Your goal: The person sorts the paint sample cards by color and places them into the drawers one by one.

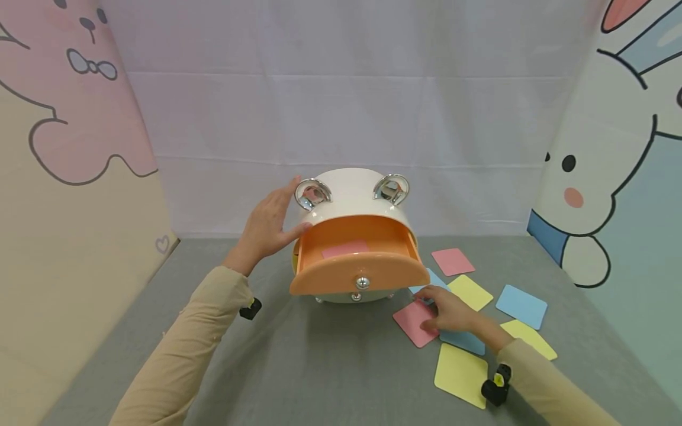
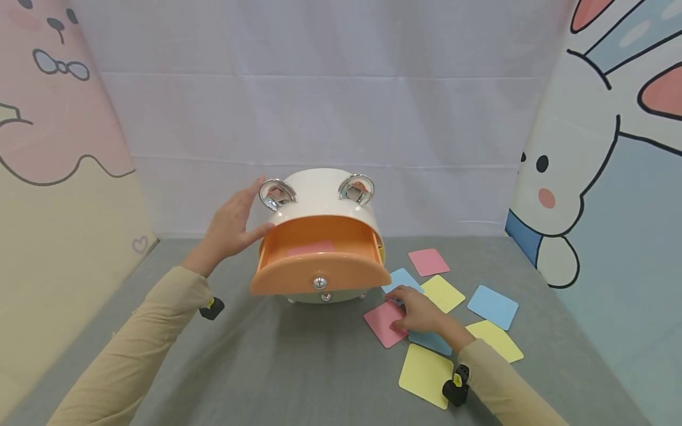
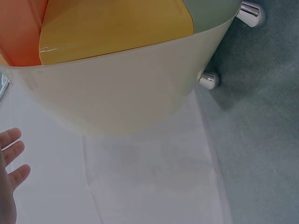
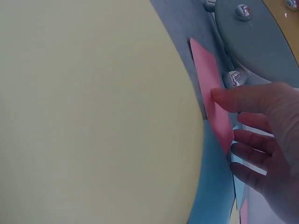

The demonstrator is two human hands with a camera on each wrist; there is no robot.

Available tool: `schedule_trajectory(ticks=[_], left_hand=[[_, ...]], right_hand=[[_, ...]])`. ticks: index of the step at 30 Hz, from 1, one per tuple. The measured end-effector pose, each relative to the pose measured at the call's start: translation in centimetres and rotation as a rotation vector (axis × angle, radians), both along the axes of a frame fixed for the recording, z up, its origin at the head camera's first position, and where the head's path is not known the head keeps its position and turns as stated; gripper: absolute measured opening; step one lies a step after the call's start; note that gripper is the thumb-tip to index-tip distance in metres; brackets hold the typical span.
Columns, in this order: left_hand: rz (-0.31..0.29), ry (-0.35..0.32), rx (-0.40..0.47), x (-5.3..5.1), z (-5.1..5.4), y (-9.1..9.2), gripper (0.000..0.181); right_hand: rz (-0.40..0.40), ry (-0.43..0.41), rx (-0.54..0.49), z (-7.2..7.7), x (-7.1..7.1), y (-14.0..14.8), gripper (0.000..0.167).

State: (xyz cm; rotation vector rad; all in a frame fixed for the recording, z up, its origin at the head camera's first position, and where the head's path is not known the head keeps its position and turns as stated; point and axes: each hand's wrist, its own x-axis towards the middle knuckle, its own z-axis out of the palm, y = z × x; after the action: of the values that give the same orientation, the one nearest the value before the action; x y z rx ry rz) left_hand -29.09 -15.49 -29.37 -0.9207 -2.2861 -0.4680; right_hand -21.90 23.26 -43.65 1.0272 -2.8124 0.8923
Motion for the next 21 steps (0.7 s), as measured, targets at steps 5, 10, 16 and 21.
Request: schedule_trajectory(ticks=[5, 10, 16, 21], left_hand=[[0.008, -0.009, -0.006, 0.0, 0.0, 0.0, 0.09], [0.002, -0.006, -0.007, 0.0, 0.1, 0.1, 0.089], [0.0, -0.008, -0.004, 0.0, 0.1, 0.1, 0.089], [0.004, -0.009, 0.0, 0.2, 0.1, 0.1, 0.089]], right_hand=[[0.025, 0.002, -0.003, 0.2, -0.2, -0.1, 0.045], [0.006, -0.085, -0.011, 0.7, -0.6, 0.1, 0.036], [0.009, -0.071, -0.041, 1.4, -1.0, 0.5, 0.029], [0.005, -0.025, -0.087, 2.4, -0.7, 0.7, 0.027]])
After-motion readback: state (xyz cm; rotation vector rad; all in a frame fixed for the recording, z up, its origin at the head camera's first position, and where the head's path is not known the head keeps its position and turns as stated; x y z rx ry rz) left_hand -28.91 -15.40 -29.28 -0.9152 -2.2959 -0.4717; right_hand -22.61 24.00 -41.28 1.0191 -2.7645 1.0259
